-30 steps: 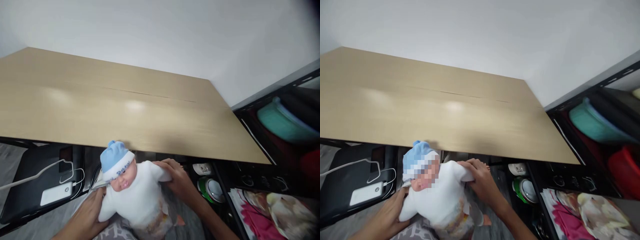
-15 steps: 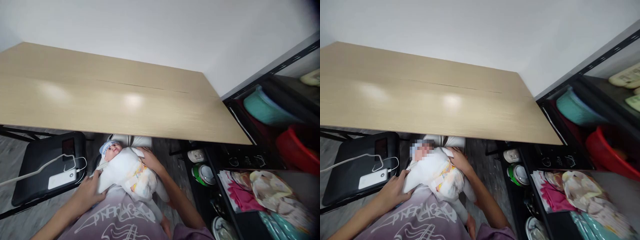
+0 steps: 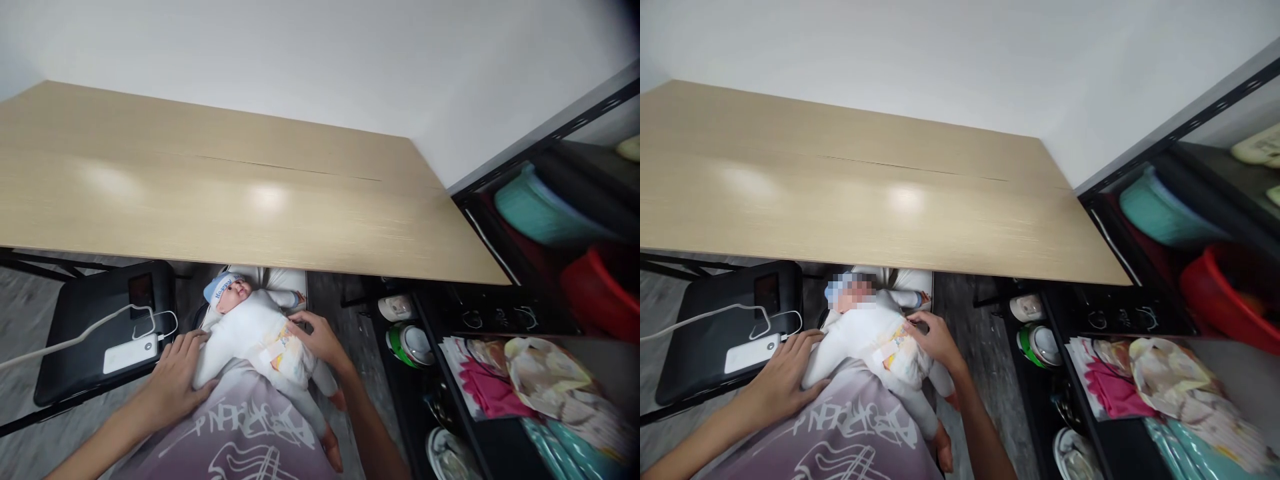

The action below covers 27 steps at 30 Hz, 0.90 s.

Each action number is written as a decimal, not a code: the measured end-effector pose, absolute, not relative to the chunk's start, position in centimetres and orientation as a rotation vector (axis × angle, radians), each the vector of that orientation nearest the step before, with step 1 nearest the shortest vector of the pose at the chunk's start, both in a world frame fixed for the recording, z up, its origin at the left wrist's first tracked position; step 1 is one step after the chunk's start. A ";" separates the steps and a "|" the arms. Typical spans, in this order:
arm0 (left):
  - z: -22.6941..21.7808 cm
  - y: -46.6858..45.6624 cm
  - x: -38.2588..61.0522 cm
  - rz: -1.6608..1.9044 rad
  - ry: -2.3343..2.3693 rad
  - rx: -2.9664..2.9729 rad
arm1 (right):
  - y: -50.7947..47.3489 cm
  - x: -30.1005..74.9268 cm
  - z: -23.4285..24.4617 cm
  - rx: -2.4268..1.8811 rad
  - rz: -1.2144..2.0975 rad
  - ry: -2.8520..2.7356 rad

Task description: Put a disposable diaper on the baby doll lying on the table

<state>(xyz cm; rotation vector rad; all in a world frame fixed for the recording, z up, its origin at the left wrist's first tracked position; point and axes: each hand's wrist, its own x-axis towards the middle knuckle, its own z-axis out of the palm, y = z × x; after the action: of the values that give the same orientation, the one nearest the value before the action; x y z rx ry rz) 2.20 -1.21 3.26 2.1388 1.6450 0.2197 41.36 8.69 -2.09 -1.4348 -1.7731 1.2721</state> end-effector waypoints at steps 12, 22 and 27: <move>5.8 7.5 12.9 0.392 0.902 2.280 | 10.5 42.1 -3.8 -1.446 1.399 -1.683; 4.4 8.1 14.3 0.398 0.927 2.248 | 13.3 42.9 -5.8 -1.528 1.193 -1.669; 5.9 7.4 13.7 0.438 0.866 2.135 | 11.7 40.7 0.0 -1.185 1.133 -2.030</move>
<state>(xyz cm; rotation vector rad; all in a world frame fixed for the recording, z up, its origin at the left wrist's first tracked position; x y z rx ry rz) 13.69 7.40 5.93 2.1352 0.8658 0.4382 40.74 11.73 -0.02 -1.1854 -2.0298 1.1327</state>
